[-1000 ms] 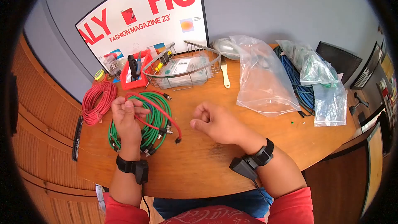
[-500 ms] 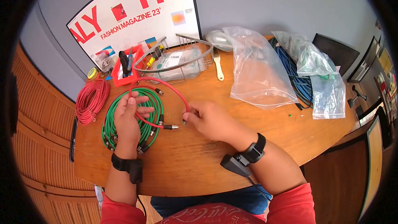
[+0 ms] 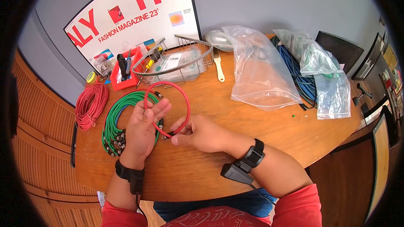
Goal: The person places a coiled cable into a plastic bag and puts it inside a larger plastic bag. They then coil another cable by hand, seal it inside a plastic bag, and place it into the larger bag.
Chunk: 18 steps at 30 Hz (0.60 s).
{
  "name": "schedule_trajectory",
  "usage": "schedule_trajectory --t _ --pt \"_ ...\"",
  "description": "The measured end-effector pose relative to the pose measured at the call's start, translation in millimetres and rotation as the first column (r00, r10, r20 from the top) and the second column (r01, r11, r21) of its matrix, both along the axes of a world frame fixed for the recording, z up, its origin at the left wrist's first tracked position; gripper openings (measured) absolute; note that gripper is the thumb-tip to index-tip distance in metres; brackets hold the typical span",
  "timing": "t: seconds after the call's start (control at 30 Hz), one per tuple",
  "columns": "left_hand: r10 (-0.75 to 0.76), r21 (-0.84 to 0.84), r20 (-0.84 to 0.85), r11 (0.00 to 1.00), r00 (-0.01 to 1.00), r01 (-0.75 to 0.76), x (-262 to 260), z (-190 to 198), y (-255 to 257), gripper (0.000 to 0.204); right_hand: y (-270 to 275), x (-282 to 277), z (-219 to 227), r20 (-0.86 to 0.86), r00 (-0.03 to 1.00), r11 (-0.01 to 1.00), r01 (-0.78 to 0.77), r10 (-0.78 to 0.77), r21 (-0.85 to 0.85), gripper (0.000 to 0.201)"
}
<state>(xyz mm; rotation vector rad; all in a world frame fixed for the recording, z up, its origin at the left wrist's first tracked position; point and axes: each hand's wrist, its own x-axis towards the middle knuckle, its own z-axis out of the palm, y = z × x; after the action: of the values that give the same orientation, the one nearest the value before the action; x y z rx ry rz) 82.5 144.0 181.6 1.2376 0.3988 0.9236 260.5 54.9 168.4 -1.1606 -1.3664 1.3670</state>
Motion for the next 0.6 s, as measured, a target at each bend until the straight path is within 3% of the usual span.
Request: schedule_trajectory --t 0.07,0.13,0.2,0.23,0.3,0.37,0.43,0.53,0.57,0.6 --pt "-0.01 0.057 -0.06 0.998 0.998 0.014 -1.9 -1.1 -1.0 0.024 0.5 0.2 -2.7 0.023 1.0 0.999 -0.002 0.0 0.052 0.023" --pt "-0.019 0.112 -0.121 0.993 0.992 0.033 -4.3 -2.7 -2.6 0.029 2.1 0.1 -3.7 -0.08 0.996 0.999 0.03 -0.028 0.019 0.027" --pt "0.075 0.429 -0.436 0.893 0.897 0.134 -6.7 -4.8 -4.2 0.031 4.2 3.8 -1.0 -0.117 0.991 0.998 0.063 -0.064 -0.014 0.028" --pt "0.076 0.429 -0.435 0.893 0.897 0.132 -7.9 -5.4 -3.3 0.031 5.3 5.3 0.8 -0.151 0.983 0.994 0.094 -0.1 -0.047 0.028" --pt "0.032 0.375 -0.641 0.885 0.767 0.276 -10.3 -5.7 -0.1 0.032 5.6 6.3 5.2 -0.165 0.981 0.994 0.101 -0.106 -0.034 0.028" --pt "-0.031 0.289 -0.608 0.922 0.794 0.256 -11.0 -4.7 1.8 0.034 7.0 8.2 4.5 -0.181 0.977 0.994 0.11 -0.112 -0.022 0.028" --pt "-0.09 0.198 -0.566 0.95 0.82 0.24 -12.9 -5.2 7.0 0.036 10.6 11.6 -1.8 -0.09 0.99 0.994 0.112 -0.11 0.016 0.026" --pt "-0.128 0.151 -0.336 0.971 0.933 0.187 -23.0 -15.9 25.9 0.031 7.7 19.9 14.1 -0.014 0.995 0.994 0.095 -0.096 -0.053 0.025" --pt "-0.127 0.15 -0.336 0.971 0.933 0.186 -25.1 -16.3 30.0 0.031 8.6 21.8 13.0 -0.014 0.995 0.994 0.094 -0.095 -0.054 0.025" --pt "-0.103 0.072 -0.186 0.99 0.977 0.118 -25.4 -14.5 32.8 0.032 10.0 23.9 10.5 -0.085 0.992 0.995 0.085 -0.088 -0.046 0.024"
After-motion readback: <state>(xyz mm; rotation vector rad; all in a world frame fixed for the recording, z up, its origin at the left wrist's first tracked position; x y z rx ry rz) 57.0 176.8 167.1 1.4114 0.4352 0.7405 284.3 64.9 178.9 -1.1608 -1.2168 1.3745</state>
